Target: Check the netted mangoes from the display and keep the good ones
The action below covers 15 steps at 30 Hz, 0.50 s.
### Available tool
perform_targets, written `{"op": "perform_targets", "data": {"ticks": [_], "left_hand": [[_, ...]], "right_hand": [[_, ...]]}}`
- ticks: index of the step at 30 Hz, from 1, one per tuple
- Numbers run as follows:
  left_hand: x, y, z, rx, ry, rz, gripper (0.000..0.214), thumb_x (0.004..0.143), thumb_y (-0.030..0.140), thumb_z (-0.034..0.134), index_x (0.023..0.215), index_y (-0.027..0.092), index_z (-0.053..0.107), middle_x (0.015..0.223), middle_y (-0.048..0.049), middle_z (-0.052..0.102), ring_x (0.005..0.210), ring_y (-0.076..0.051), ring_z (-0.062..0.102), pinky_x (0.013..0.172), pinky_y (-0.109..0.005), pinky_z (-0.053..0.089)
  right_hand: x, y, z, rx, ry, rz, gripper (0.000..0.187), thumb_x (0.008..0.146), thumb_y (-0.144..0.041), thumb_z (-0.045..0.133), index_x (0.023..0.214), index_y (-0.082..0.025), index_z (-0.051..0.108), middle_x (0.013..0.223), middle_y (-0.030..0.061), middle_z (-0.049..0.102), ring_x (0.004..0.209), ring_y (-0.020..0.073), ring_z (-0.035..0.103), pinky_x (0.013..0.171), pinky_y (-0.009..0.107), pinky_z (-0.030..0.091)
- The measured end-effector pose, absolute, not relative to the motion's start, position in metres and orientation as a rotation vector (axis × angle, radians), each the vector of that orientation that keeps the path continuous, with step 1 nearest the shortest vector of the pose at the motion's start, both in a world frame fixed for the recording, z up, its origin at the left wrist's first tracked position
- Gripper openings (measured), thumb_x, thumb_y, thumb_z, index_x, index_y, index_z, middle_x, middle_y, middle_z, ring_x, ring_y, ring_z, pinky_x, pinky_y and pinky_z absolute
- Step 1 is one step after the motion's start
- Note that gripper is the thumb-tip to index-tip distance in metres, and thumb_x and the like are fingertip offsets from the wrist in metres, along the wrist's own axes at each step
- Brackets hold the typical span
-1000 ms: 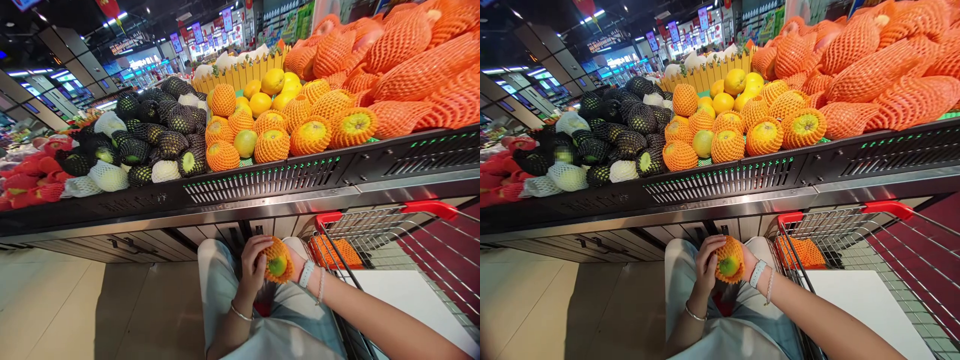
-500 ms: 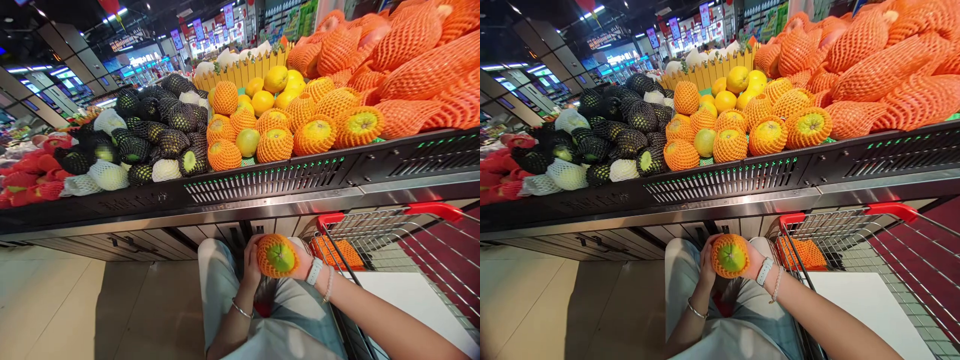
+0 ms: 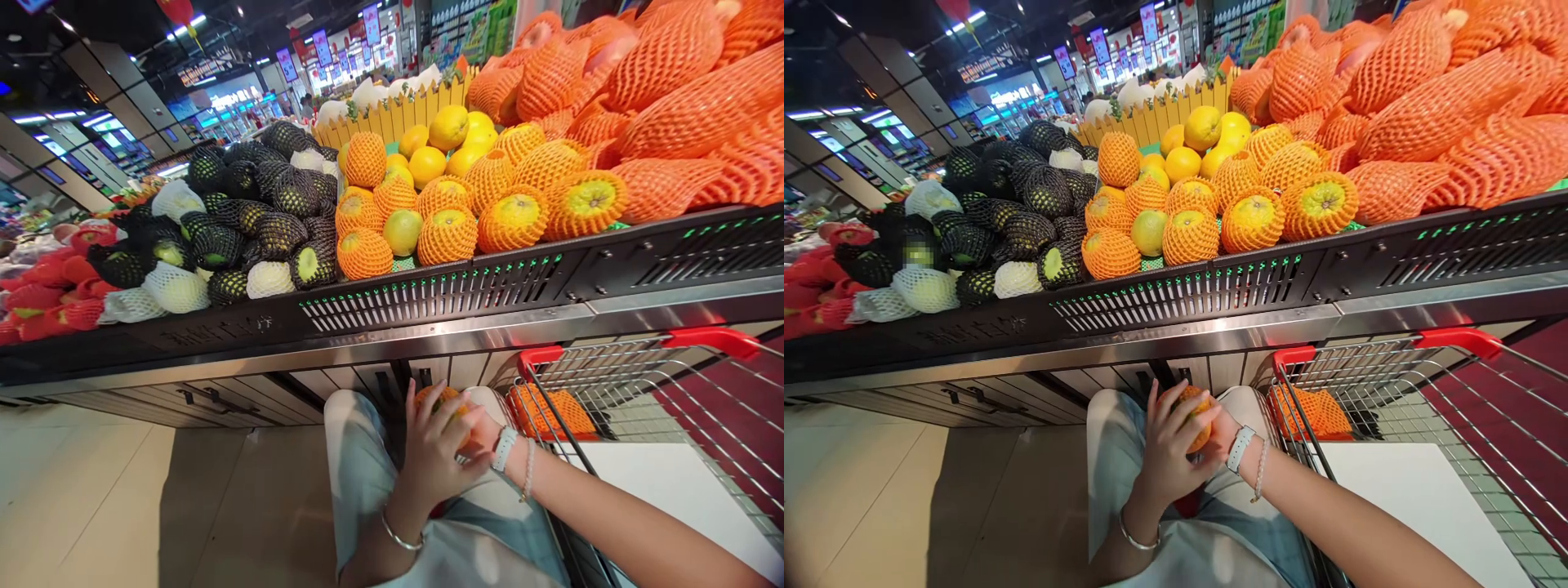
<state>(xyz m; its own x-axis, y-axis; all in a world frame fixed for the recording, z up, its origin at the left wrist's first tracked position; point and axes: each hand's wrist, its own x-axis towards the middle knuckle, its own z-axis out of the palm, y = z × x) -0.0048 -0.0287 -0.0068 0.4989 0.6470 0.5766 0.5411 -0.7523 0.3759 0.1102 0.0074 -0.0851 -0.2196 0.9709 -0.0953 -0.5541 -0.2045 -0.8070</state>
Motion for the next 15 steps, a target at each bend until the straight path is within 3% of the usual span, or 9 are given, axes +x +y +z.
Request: {"op": "perform_targets", "data": {"ticks": [4, 8, 15], "left_hand": [[0.001, -0.021, -0.022, 2.537, 1.209, 1.074, 0.033, 0.08, 0.026, 0.063, 0.113, 0.023, 0.06, 0.12, -0.005, 0.063, 0.118, -0.027, 0.048, 0.112, -0.057, 0.023], [-0.009, -0.012, -0.028, 2.39, 1.224, 1.223, 0.036, 0.082, 0.018, 0.058, 0.118, 0.021, 0.057, 0.124, -0.0087, 0.057, 0.12, -0.023, 0.046, 0.103, -0.042, 0.042], [-0.024, -0.005, -0.035, 2.025, 1.208, 1.438, 0.03, 0.092, 0.021, 0.045, 0.12, 0.023, 0.056, 0.122, -0.0087, 0.055, 0.116, -0.021, 0.051, 0.1, -0.041, 0.042]], "right_hand": [[0.113, 0.007, -0.083, -0.663, -0.57, 1.965, 0.024, 0.081, -0.044, 0.057, 0.08, -0.021, 0.065, 0.078, 0.0072, 0.07, 0.086, 0.0177, 0.069, 0.073, 0.03, 0.057], [0.113, 0.005, -0.067, -0.735, -0.172, 2.112, 0.024, 0.086, -0.038, 0.052, 0.089, -0.018, 0.065, 0.08, 0.0045, 0.071, 0.072, 0.0129, 0.069, 0.07, 0.025, 0.057], [0.115, 0.0, -0.04, -0.827, -0.063, 2.127, 0.035, 0.096, -0.038, 0.039, 0.104, -0.014, 0.063, 0.088, 0.0053, 0.073, 0.075, 0.0109, 0.069, 0.073, 0.022, 0.056]]}}
